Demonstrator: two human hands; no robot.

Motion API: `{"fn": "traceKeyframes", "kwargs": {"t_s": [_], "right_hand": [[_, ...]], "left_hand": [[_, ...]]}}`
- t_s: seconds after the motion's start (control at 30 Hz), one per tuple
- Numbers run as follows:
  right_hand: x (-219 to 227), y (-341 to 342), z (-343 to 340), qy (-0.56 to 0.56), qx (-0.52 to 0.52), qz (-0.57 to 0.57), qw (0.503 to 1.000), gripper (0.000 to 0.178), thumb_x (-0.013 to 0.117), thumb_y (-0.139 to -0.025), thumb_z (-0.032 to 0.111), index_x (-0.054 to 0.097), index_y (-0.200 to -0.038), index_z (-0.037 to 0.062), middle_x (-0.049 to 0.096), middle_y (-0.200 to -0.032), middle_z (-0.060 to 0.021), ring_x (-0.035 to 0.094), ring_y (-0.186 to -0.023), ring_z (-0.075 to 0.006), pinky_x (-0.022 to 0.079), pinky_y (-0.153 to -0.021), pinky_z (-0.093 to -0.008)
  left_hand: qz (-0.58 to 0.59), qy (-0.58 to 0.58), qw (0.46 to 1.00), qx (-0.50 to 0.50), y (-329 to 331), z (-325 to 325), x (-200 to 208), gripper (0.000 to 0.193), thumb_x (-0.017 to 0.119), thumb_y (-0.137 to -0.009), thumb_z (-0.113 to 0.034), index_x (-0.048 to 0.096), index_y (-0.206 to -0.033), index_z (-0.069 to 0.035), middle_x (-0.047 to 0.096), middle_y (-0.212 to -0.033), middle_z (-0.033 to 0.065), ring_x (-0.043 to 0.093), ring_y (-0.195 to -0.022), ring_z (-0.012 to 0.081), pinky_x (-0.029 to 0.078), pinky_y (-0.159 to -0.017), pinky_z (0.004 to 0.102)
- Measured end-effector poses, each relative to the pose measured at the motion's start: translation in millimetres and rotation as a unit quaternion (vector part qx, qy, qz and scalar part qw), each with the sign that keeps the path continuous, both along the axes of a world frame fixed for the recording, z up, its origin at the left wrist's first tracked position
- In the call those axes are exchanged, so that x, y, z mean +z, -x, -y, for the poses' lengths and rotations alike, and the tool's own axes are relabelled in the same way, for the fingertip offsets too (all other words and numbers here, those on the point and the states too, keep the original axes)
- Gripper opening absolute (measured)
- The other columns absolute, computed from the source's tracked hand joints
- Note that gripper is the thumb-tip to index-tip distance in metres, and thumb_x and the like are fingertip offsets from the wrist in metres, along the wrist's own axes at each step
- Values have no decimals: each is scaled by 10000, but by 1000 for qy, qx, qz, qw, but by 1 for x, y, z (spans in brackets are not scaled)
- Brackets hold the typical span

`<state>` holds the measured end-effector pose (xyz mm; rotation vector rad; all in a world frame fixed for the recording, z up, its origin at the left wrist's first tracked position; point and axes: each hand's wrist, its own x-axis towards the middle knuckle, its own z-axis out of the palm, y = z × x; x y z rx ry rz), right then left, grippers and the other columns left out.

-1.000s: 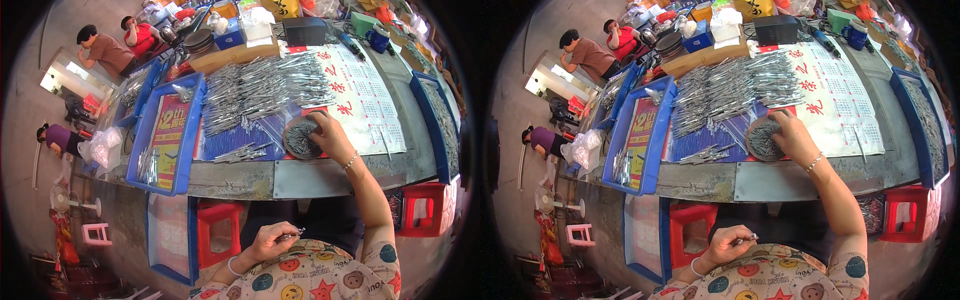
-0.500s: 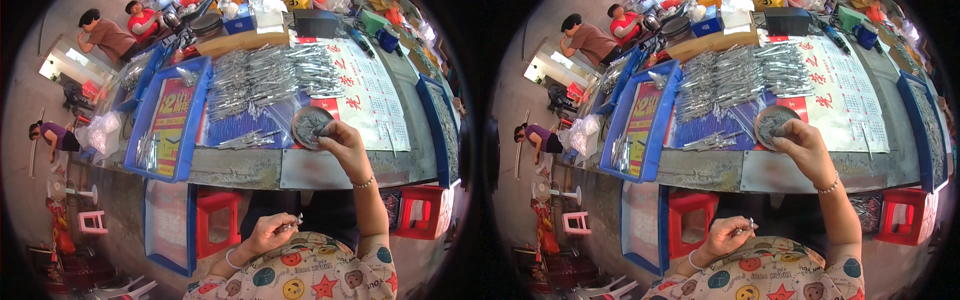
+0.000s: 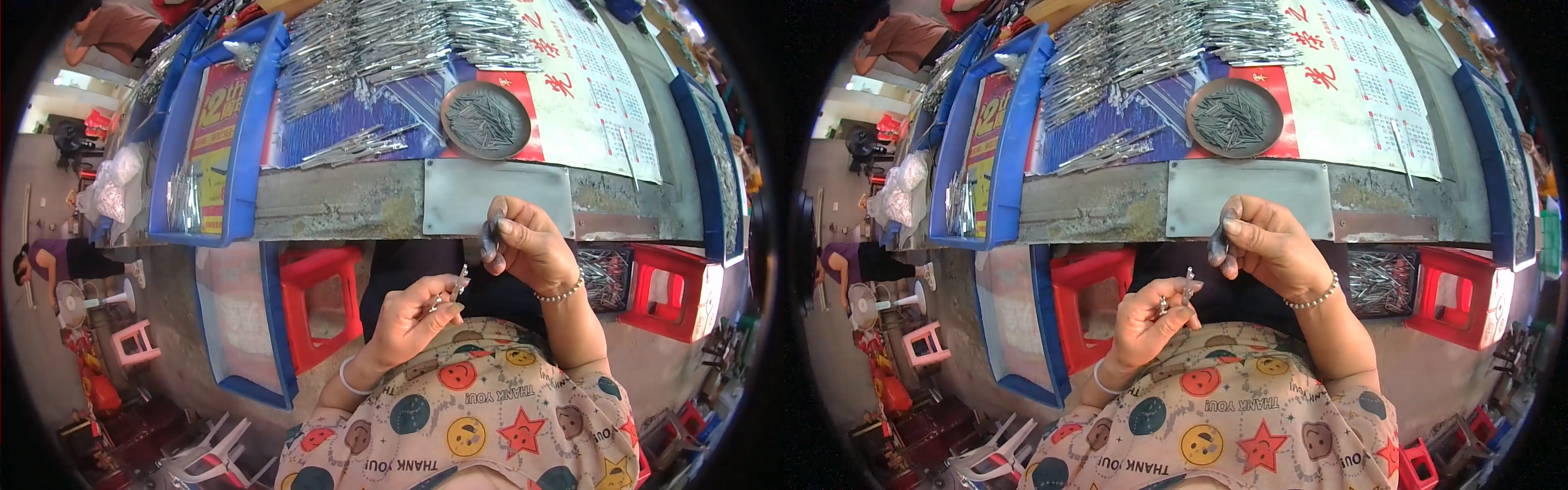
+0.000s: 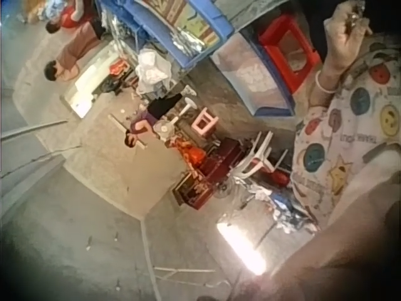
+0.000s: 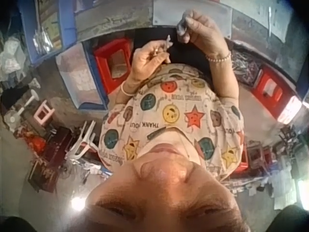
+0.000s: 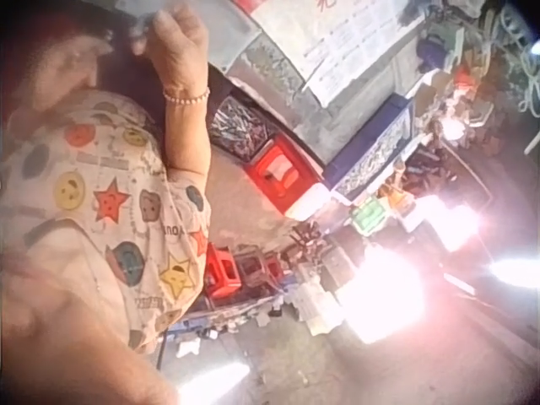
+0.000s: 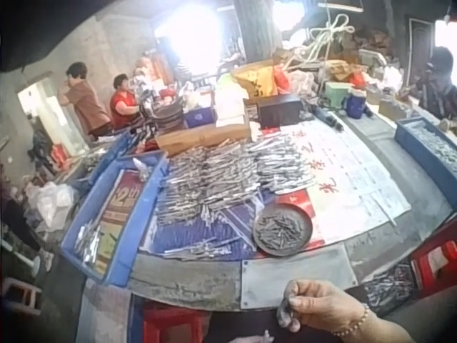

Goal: Manually assembling small metal components on a workbench in a workshop setting.

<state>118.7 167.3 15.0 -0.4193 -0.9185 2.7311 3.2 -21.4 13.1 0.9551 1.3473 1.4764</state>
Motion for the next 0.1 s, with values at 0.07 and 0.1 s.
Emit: {"fn": "traceKeyframes", "kwargs": {"t_s": [0.07, 0.1], "right_hand": [[-4, -4, 2, 13, 15, 2, 1000, 154, 579, -928, 193, 499, -923, 61, 633, -769, -119, 588, -599, -146, 461, -559, -229], [-6, -5, 3, 15, 17, 4, 1000, 154, 579, -928, 193, 499, -923, 61, 633, -769, -119, 588, -599, -146, 461, -559, -229]], "left_hand": [[-2, 8, 1000, -10, 0, 2, -2, 245, 586, -908, -48, 570, -1142, 26, 591, -719, 24, 612, -665, 88, 439, -570, 193], [-6, 13, 1000, -21, -1, 3, -3, 254, 586, -913, -57, 568, -1155, 19, 586, -723, 18, 616, -677, 92, 449, -584, 197]]}}
